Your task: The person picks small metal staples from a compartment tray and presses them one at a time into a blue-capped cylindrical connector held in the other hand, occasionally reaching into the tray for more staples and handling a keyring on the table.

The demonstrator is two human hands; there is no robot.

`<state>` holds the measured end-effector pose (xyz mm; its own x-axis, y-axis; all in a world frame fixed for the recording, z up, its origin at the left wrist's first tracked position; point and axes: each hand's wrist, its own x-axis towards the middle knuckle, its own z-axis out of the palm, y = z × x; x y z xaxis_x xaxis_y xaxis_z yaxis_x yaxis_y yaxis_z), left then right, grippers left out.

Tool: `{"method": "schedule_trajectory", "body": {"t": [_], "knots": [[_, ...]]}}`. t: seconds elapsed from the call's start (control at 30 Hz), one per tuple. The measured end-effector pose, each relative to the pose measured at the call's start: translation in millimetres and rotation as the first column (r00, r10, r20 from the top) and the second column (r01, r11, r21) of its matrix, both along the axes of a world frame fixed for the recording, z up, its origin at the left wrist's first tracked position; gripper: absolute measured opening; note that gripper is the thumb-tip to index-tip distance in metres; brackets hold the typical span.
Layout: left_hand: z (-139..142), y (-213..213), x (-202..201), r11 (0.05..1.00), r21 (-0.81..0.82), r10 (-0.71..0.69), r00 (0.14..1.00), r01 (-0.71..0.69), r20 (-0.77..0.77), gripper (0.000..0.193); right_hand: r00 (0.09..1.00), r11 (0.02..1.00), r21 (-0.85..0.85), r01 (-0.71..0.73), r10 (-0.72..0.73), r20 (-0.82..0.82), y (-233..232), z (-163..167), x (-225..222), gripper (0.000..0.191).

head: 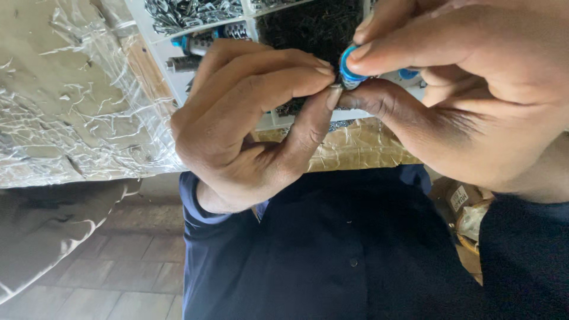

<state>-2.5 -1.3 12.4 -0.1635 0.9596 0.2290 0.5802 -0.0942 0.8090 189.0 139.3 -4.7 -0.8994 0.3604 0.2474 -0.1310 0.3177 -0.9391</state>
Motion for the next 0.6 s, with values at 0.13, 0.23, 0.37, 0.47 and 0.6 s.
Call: {"method": "schedule_trajectory", "body": {"t": [0.13,0.23,0.37,0.47,0.6], "knots": [[1.2,2.9,3.3,1.000,-0.013,0.019,0.908,-0.027,-0.419,0.024,0.989,0.995,-0.072,0.067,-0.057,0.136,-5.1,10.8,4.1,0.039],[-0.7,4.1,3.0,0.998,-0.057,-0.012,0.921,-0.011,-0.389,0.020,0.987,0.992,-0.092,0.086,-0.073,0.141,-6.9,9.8,6.4,0.039],[-3.7,2.4,0.0,1.000,0.025,-0.010,0.993,0.013,-0.120,0.019,0.995,0.994,-0.094,0.052,-0.044,0.085,-5.1,3.2,6.5,0.038],[-5.8,0.9,-1.5,0.996,0.082,-0.040,0.999,0.037,0.026,0.018,0.999,0.992,-0.116,0.040,-0.036,0.039,-6.2,-0.2,5.1,0.039],[-6.0,-0.8,-1.5,0.998,0.047,-0.035,0.996,0.032,0.078,0.017,0.999,1.000,-0.006,-0.020,0.019,-0.039,-2.0,-3.8,3.5,0.040]]}}
